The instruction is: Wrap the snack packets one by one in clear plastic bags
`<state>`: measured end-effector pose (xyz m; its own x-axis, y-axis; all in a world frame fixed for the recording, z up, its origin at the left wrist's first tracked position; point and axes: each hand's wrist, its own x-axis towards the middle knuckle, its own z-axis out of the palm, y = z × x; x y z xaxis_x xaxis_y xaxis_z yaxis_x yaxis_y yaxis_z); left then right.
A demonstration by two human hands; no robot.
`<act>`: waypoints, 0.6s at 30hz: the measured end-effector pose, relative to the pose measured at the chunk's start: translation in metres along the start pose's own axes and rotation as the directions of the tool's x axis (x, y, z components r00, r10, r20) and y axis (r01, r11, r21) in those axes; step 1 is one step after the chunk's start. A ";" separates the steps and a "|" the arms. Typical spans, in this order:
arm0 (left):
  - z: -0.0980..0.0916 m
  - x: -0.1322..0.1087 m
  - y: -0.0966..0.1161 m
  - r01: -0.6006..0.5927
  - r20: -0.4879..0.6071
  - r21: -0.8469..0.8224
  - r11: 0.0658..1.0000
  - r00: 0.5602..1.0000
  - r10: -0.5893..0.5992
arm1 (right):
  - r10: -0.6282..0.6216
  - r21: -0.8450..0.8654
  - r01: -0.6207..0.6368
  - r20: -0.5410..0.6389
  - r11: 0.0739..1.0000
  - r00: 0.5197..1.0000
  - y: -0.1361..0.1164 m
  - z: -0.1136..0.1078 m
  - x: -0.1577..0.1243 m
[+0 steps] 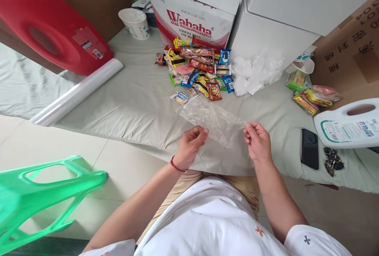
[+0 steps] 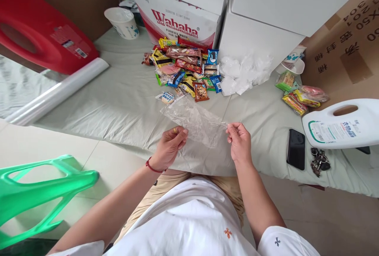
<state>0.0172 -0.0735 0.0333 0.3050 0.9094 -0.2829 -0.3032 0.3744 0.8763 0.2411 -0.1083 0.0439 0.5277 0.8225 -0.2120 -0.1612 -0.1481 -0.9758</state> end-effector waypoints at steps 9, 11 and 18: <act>-0.058 -0.055 -0.011 -0.027 -0.092 0.277 0.961 0.994 0.054 | -0.176 -0.620 0.224 0.139 0.752 0.975 0.011 -0.053 0.029; -0.056 -0.060 -0.013 -0.026 -0.108 0.327 0.945 0.992 0.064 | -0.234 -0.599 0.325 0.226 0.732 0.946 0.002 -0.039 0.038; -0.050 -0.065 -0.014 -0.073 -0.101 0.440 0.895 0.986 0.130 | 0.043 -0.492 0.381 0.653 0.783 0.756 -0.003 0.056 0.066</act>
<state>-0.0430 -0.1285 0.0200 0.1703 0.9639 -0.2045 0.1033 0.1890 0.9765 0.2298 -0.0227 0.0361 -0.1531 0.9740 -0.1669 0.4856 -0.0730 -0.8711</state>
